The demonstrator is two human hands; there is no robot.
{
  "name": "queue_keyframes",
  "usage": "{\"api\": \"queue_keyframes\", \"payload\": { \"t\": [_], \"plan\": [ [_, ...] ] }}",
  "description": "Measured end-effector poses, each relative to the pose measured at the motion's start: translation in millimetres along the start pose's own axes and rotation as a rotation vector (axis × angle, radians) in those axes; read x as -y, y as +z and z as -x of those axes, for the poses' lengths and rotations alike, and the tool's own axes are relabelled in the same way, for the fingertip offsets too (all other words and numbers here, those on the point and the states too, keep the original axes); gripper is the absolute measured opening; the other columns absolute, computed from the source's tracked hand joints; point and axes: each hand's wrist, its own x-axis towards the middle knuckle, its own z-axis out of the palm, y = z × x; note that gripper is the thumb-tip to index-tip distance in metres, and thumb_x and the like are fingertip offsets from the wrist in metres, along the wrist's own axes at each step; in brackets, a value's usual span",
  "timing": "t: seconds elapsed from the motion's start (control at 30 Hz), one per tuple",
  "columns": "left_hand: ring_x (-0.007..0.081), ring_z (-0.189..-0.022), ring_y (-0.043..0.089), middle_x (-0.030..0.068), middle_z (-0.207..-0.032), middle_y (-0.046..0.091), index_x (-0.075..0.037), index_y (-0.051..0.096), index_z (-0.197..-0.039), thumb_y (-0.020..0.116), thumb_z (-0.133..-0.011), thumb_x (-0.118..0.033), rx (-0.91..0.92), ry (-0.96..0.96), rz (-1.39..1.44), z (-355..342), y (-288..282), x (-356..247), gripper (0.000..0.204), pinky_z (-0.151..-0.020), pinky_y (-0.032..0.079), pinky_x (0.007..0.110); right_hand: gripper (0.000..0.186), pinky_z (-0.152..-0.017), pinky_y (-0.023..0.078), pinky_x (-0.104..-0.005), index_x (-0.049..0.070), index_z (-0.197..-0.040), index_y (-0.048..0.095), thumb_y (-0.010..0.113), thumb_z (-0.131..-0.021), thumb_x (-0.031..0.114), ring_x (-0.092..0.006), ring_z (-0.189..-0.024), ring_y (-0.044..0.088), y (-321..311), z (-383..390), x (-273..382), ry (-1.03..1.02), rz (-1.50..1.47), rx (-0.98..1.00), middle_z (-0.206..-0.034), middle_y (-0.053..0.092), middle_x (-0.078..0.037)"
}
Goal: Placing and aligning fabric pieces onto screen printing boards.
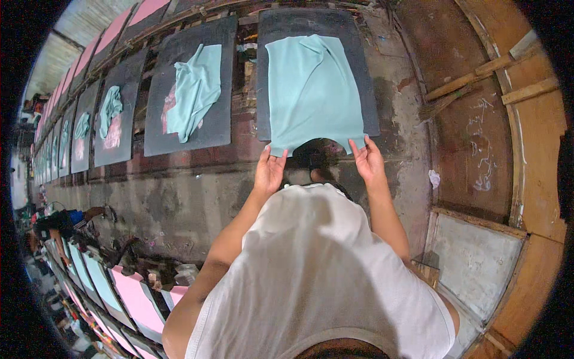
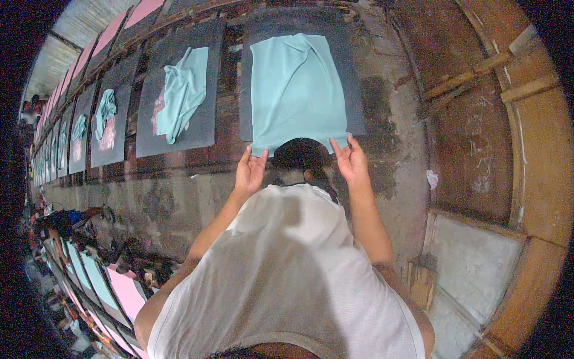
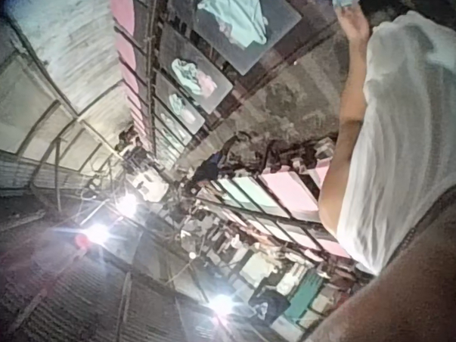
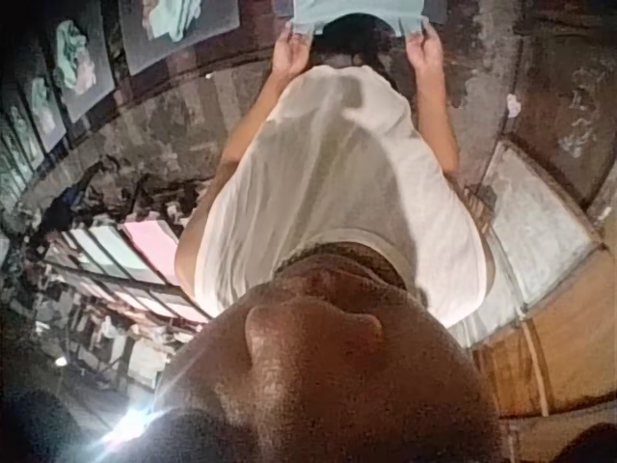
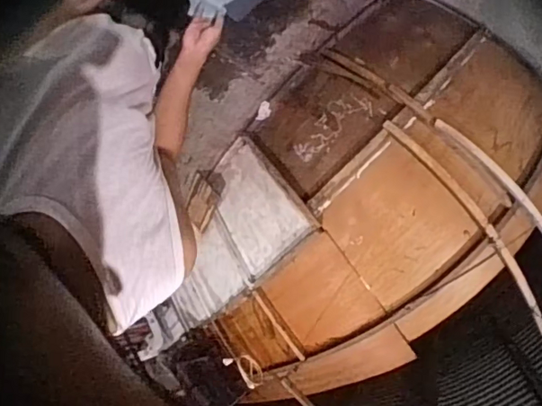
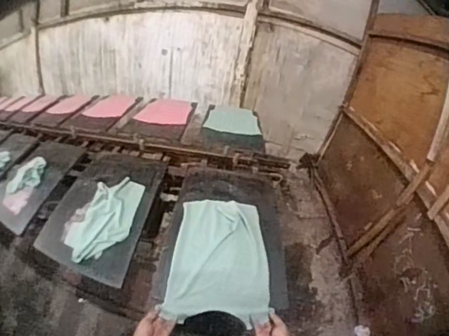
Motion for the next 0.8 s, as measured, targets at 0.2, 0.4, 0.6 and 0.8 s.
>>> {"api": "queue_keyframes", "payload": {
  "t": [0.2,0.4,0.6,0.8],
  "plan": [
    [0.0208,-0.115,0.054,0.0089,-0.119,0.057,-0.006,0.049,-0.109,0.052,-0.098,-0.019,0.059,0.066,-0.188,-1.2,19.6,-3.3,0.018,-0.102,0.048,0.041,0.009,-0.099,0.050,-0.0466,0.004,-0.088,0.051,0.059,-0.091,0.004,-0.0080,-0.049,0.048,-0.3,-3.2,8.4,0.039,0.029,-0.044,-0.068,0.048,0.001],
    [0.0185,-0.093,0.066,0.0064,-0.099,0.064,-0.008,0.052,-0.100,0.050,-0.099,-0.022,0.179,0.298,-0.341,23.1,156.7,-54.5,0.013,-0.085,0.058,0.038,0.007,-0.098,0.051,-0.0432,0.005,-0.089,0.057,0.060,-0.092,0.011,-0.0086,-0.070,0.062,97.3,41.0,42.0,-0.028,-0.048,0.076,-0.073,0.061,0.000],
    [0.0213,-0.092,0.068,0.0113,-0.106,0.065,-0.005,0.052,-0.102,0.048,-0.100,-0.017,0.417,0.381,-0.331,13.9,318.7,-95.8,0.013,-0.084,0.059,0.039,0.017,-0.098,0.052,-0.0421,0.002,-0.100,0.062,0.052,-0.097,0.015,-0.0218,-0.099,0.066,227.3,52.8,116.2,-0.194,-0.174,0.528,-0.106,0.068,-0.012],
    [0.0291,-0.105,0.058,0.0239,-0.112,0.052,0.016,0.041,-0.111,0.047,-0.098,-0.010,0.443,0.289,-0.332,-104.4,444.8,-137.9,0.029,-0.102,0.049,0.041,0.022,-0.105,0.046,-0.0462,-0.002,-0.113,0.052,0.055,-0.095,0.010,-0.0249,-0.113,0.055,362.5,-90.7,162.0,-0.233,-0.161,0.563,-0.117,0.057,-0.014]
  ]
}}
